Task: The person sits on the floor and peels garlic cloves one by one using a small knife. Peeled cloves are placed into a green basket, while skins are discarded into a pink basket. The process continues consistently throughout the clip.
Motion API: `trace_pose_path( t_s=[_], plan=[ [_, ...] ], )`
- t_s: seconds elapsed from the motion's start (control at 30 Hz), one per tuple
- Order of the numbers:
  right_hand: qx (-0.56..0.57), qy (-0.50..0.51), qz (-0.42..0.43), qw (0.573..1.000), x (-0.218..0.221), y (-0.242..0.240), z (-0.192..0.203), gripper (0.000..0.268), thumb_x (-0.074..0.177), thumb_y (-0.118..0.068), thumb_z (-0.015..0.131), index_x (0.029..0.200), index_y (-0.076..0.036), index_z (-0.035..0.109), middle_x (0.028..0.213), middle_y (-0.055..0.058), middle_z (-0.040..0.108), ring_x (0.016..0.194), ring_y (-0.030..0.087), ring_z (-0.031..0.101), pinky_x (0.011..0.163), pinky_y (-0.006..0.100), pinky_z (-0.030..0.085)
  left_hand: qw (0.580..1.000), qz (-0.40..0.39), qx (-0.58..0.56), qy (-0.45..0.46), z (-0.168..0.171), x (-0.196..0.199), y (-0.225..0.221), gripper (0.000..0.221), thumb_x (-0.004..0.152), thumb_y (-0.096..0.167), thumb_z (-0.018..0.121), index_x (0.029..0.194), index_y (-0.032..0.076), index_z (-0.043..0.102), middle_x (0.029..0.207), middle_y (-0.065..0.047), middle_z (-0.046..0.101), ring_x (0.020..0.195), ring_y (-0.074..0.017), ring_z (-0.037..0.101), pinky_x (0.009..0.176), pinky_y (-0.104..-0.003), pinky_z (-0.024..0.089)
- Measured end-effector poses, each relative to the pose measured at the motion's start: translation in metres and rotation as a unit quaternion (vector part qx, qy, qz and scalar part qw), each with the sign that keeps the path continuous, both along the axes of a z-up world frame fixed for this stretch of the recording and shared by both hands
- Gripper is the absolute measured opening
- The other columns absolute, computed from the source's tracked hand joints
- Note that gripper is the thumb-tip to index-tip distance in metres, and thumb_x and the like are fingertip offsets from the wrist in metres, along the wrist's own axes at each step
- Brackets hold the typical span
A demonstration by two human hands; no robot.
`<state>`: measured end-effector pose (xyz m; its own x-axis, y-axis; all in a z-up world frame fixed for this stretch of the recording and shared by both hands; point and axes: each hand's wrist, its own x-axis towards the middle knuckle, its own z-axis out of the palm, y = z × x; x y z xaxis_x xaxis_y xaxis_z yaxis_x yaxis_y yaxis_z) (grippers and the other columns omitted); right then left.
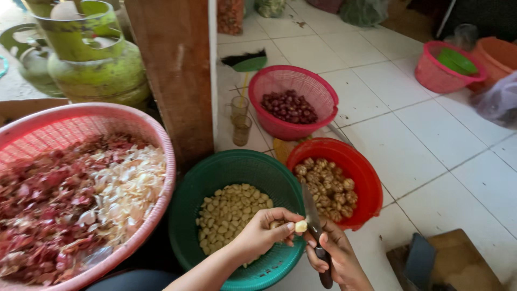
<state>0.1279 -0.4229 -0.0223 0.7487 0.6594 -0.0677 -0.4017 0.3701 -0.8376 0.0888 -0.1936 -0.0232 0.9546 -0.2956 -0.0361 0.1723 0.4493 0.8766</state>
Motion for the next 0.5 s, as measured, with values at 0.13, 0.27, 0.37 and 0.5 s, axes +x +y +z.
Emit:
trace_pose_path(
  t_s=[0.13,0.27,0.37,0.5],
  plan=[
    [-0.009,0.023,-0.039,0.999,0.000,-0.024,0.001,0.055,0.094,-0.039,0.066,0.121,0.007,0.054,0.083,0.009,0.051,0.041,0.011,0.041,0.035,0.028,0.033,0.994,-0.050,-0.051,0.080,-0.011,0.025,-0.028,0.029,0.102,0.015,0.060,0.125,0.000,0.069,0.103,-0.003,0.072,0.081,-0.0108,0.063,0.076,-0.027,0.055],
    [-0.040,0.067,-0.055,0.995,-0.005,-0.039,-0.004,0.055,0.091,-0.040,0.068,0.117,0.006,0.055,0.082,0.009,0.051,0.040,0.011,0.039,0.034,0.027,0.031,0.989,-0.059,-0.066,0.121,-0.025,0.033,-0.056,0.021,0.102,0.016,0.058,0.117,0.006,0.069,0.096,-0.002,0.069,0.080,-0.0098,0.062,0.074,-0.027,0.054],
    [-0.074,0.089,-0.055,0.992,-0.009,-0.047,-0.010,0.048,0.091,-0.038,0.070,0.108,0.003,0.052,0.084,0.010,0.052,0.041,0.010,0.039,0.035,0.026,0.030,0.985,-0.051,-0.068,0.152,-0.037,0.032,-0.064,0.024,0.102,0.027,0.058,0.108,0.007,0.069,0.091,-0.001,0.068,0.077,-0.0106,0.062,0.071,-0.027,0.054],
    [-0.114,0.080,-0.032,0.990,-0.013,-0.055,-0.018,0.045,0.091,-0.038,0.070,0.103,0.002,0.053,0.083,0.009,0.053,0.041,0.010,0.039,0.035,0.026,0.030,0.992,-0.060,-0.023,0.110,-0.050,0.026,-0.058,0.028,0.096,0.030,0.073,0.104,0.004,0.069,0.090,-0.001,0.068,0.078,-0.0093,0.063,0.072,-0.026,0.055]
  ],
)
